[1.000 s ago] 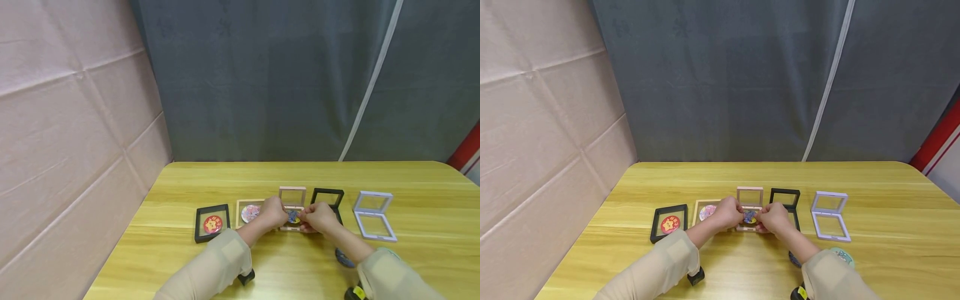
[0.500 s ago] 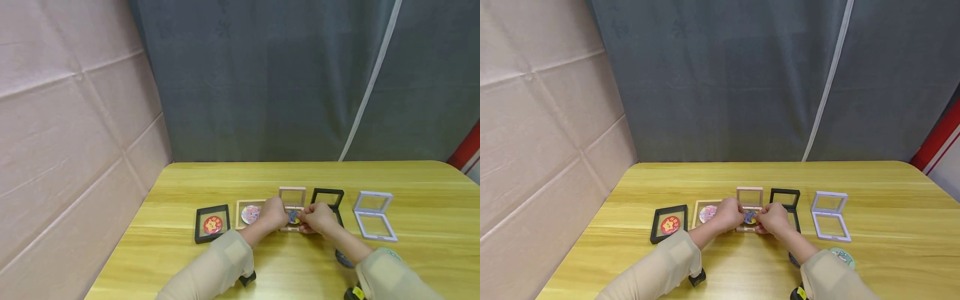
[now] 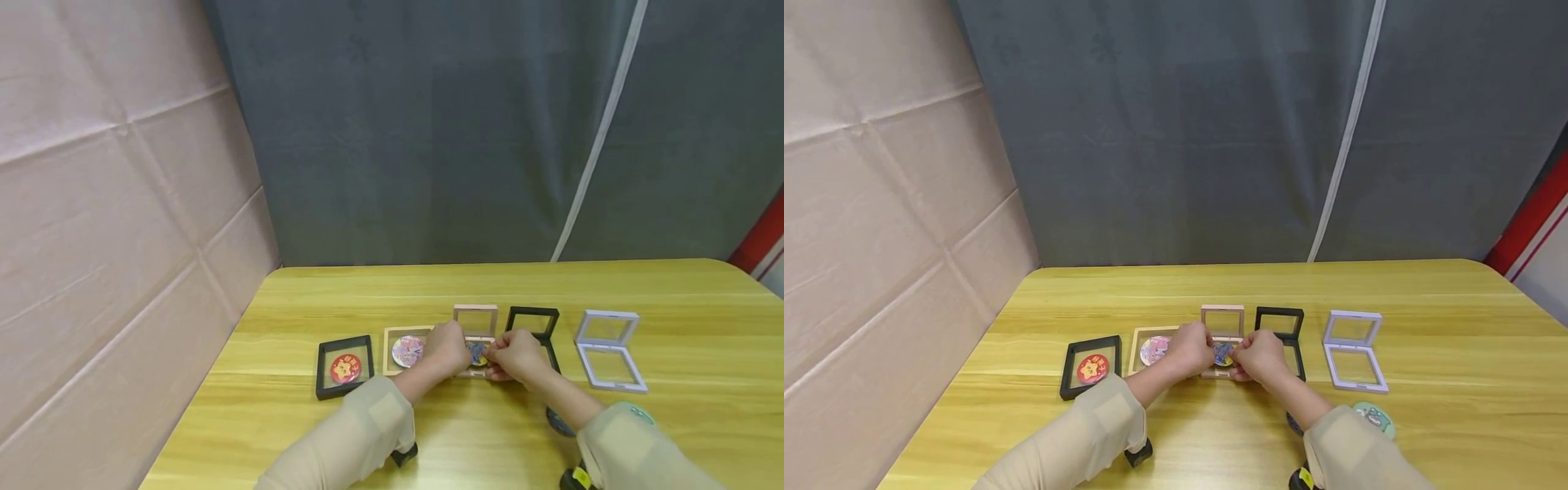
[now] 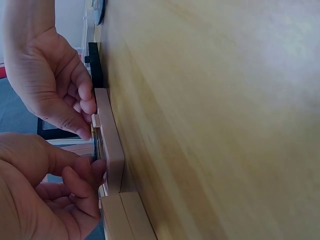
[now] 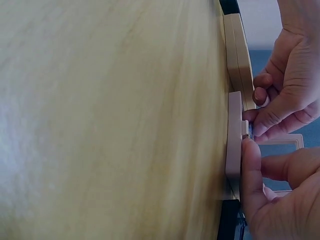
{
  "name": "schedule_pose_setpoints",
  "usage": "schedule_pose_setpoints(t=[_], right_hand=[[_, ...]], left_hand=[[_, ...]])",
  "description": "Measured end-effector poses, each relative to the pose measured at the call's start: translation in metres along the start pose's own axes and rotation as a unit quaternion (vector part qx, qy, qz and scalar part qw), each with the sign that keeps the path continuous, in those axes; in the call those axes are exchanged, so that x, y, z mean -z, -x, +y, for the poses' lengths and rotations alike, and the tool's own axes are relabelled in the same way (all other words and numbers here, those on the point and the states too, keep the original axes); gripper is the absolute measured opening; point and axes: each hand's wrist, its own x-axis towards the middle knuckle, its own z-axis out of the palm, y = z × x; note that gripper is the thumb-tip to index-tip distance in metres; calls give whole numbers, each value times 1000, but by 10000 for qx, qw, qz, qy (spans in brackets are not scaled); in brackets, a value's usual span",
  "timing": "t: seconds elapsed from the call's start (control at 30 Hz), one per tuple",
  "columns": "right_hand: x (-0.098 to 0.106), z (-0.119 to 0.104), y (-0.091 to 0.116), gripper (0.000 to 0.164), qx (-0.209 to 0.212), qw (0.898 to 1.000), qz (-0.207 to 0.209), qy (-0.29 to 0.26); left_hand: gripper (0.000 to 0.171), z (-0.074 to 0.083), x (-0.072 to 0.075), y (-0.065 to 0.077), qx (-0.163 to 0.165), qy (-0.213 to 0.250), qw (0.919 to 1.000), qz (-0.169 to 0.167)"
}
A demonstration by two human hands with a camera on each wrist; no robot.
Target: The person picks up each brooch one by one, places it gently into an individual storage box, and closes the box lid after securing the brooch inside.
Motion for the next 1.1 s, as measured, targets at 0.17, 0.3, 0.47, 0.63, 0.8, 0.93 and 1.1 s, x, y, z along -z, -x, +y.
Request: schedule_pose_setpoints(t=[0.17, 0.3, 0.47, 0.63, 0.8, 0.93, 1.1], right_hand=[[-1, -1, 0, 8, -44, 10000, 13, 32], [-1, -2, 0, 9, -82, 9999, 28, 88], [-2, -2, -1, 10, -65, 9998, 71, 199], [-3, 0, -4, 11, -4, 9997, 104, 237], [-5, 1, -4, 10, 76, 9997, 134, 207], [-1, -1, -1, 9, 114, 9995, 156, 237], [11, -5, 6, 12, 407, 9973, 165, 581]], left_hand=[[32, 0, 0, 0, -140, -198, 9996, 108], [29, 0, 0, 0, -212, -345, 9991, 154], [24, 0, -1, 0, -303, -434, 9984, 190], [25, 0, -4, -1, -478, -640, 9965, 254], [26, -1, -4, -1, -499, -787, 9951, 342], [30, 0, 0, 0, -322, -551, 9975, 307], [37, -1, 18, 0, -188, 39, 9997, 158]])
